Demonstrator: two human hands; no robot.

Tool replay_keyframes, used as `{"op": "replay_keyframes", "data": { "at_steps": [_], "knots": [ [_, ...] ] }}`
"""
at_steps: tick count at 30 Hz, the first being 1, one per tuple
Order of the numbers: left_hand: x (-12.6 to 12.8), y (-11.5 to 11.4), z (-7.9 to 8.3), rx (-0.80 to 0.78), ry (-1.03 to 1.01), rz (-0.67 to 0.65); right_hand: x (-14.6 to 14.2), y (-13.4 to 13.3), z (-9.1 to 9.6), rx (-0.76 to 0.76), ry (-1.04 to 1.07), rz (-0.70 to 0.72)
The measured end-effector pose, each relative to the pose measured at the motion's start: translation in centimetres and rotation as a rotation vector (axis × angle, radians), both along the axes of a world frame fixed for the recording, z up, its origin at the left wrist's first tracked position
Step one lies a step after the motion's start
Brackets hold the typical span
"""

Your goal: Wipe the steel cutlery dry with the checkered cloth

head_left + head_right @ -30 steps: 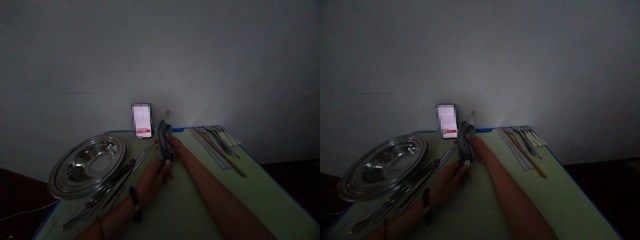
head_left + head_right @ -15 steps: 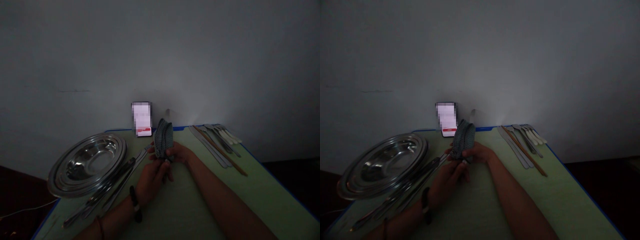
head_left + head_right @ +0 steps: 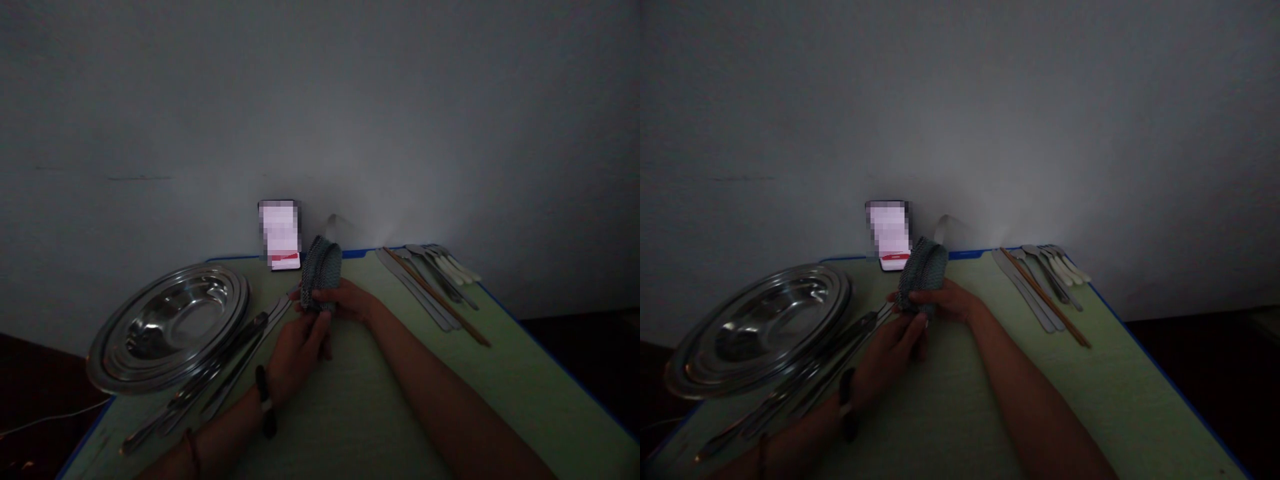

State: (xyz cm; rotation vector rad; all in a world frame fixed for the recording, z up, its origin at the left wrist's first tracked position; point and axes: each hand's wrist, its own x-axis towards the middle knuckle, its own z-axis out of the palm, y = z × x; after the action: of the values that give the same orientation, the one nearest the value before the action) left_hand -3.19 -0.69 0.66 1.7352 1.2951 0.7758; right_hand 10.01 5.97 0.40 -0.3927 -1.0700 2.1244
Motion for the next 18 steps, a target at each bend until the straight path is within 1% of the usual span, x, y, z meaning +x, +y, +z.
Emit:
{"op": "replay_keyframes", "data": {
  "at_steps": [4,7,9,12,14,16,18],
  "knots": [
    [-0.2,0.4,-0.2,0.027,0.072,-0.017,-0.3,0.1,-0.1,-0.003,0.004,-0.028],
    [-0.3,0.4,-0.2,0.038,0.089,-0.030,-0.3,0.4,-0.4,-0.017,0.030,-0.107],
    [-0.3,0.3,-0.1,0.028,0.103,-0.036,-0.2,1.0,-0.6,-0.048,0.037,-0.217],
    [-0.3,0.0,0.0,0.003,0.124,-0.080,0.1,1.9,-0.7,-0.144,0.017,-0.468],
    [-0.4,-0.1,0.1,0.015,0.133,-0.117,0.5,2.4,-0.6,-0.205,0.023,-0.623],
    [-0.6,-0.3,0.1,0.056,0.145,-0.149,0.8,2.8,-0.5,-0.256,0.059,-0.729],
    [-0.7,-0.4,0.1,0.105,0.161,-0.194,1.2,3.0,-0.3,-0.316,0.108,-0.799]
  ]
}}
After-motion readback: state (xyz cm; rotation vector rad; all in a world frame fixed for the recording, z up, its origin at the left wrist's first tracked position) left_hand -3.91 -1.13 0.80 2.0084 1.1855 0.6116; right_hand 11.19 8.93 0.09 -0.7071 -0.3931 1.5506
